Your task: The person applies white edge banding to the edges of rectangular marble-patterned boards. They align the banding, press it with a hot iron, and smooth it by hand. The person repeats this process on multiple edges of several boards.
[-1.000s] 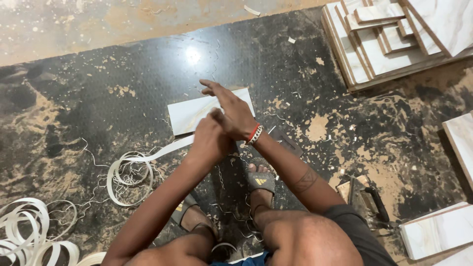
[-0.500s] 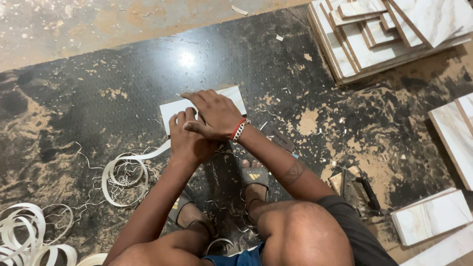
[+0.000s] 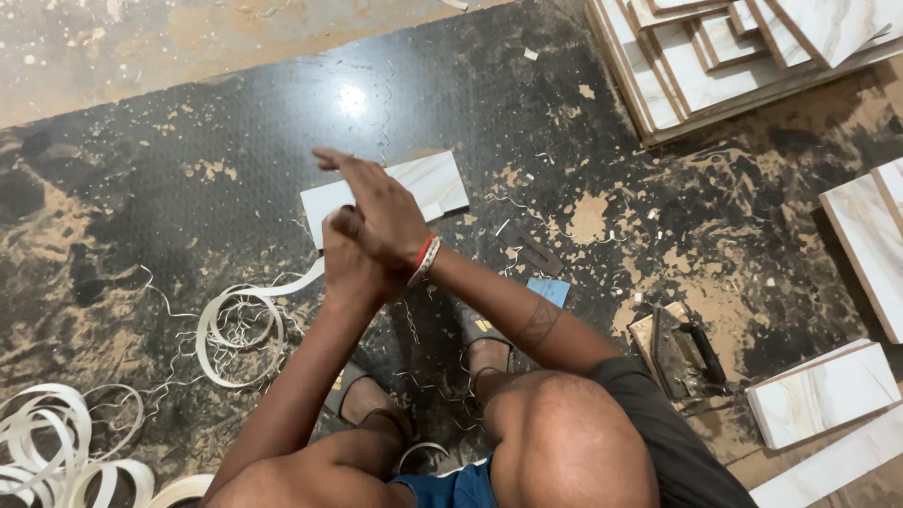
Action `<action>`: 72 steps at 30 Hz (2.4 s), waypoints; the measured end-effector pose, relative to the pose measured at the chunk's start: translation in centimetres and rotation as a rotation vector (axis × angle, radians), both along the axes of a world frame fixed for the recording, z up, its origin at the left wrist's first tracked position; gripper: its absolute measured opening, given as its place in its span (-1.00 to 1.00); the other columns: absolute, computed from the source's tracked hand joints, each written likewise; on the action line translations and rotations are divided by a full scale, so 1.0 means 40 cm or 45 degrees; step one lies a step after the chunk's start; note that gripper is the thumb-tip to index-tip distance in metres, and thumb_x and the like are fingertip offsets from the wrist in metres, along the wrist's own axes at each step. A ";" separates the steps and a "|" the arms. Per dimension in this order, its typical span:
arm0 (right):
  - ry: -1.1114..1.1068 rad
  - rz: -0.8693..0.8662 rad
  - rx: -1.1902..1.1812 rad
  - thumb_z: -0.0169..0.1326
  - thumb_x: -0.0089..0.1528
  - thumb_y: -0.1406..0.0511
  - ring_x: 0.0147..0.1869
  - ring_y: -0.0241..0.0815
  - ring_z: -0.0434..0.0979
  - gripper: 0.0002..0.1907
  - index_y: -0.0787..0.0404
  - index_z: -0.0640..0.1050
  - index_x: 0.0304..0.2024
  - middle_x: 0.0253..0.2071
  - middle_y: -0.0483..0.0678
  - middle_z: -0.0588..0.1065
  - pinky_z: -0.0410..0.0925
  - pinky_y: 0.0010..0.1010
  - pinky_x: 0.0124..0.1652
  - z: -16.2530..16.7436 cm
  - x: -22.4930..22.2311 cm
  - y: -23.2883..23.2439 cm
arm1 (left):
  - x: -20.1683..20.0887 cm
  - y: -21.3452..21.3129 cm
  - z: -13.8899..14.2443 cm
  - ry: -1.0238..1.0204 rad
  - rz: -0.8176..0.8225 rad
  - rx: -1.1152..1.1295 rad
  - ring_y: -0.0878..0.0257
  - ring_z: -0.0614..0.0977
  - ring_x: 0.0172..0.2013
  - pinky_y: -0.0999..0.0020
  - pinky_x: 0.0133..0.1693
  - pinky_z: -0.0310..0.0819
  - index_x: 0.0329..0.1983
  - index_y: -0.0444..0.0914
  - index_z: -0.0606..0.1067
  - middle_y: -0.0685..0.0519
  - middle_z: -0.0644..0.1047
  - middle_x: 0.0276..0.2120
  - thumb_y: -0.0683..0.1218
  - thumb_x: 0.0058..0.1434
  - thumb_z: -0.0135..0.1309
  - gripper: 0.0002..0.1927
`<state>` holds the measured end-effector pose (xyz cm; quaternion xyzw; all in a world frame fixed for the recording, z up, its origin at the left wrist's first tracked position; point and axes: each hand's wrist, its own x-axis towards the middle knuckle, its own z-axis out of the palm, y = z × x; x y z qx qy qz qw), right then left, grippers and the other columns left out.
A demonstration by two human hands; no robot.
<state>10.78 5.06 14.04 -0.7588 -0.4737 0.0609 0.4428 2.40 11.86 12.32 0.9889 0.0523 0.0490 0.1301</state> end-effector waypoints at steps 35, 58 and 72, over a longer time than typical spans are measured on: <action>0.110 0.046 0.259 -0.53 0.37 -0.40 0.60 0.21 0.26 0.01 0.23 0.20 0.47 0.49 0.23 0.29 0.18 0.08 0.50 0.001 0.071 -0.124 | -0.011 -0.015 0.045 -0.408 0.137 0.284 0.09 0.53 -0.42 0.12 -0.38 0.31 -0.03 -0.19 0.52 -0.02 0.50 -0.38 0.10 0.11 0.22 -0.58; 1.444 -0.616 0.216 0.18 0.23 0.37 -0.38 -0.19 0.70 -0.84 0.42 0.57 -0.30 -0.42 0.07 0.60 0.56 -0.42 -0.43 -0.021 0.052 -0.247 | -0.016 -0.001 0.034 -0.365 0.133 0.262 0.18 0.52 -0.53 0.25 -0.56 0.29 0.00 -0.27 0.53 -0.03 0.51 -0.44 0.18 -0.06 0.41 -0.35; 1.009 -0.683 -0.080 0.22 0.21 0.32 -0.46 -0.28 0.65 -0.86 0.30 0.61 -0.35 -0.46 -0.05 0.60 0.51 -0.49 -0.48 -0.018 0.063 -0.233 | -0.015 -0.003 0.038 -0.418 0.140 0.244 0.15 0.53 -0.49 0.20 -0.50 0.29 -0.04 -0.23 0.54 -0.01 0.51 -0.43 0.09 -0.09 0.37 -0.44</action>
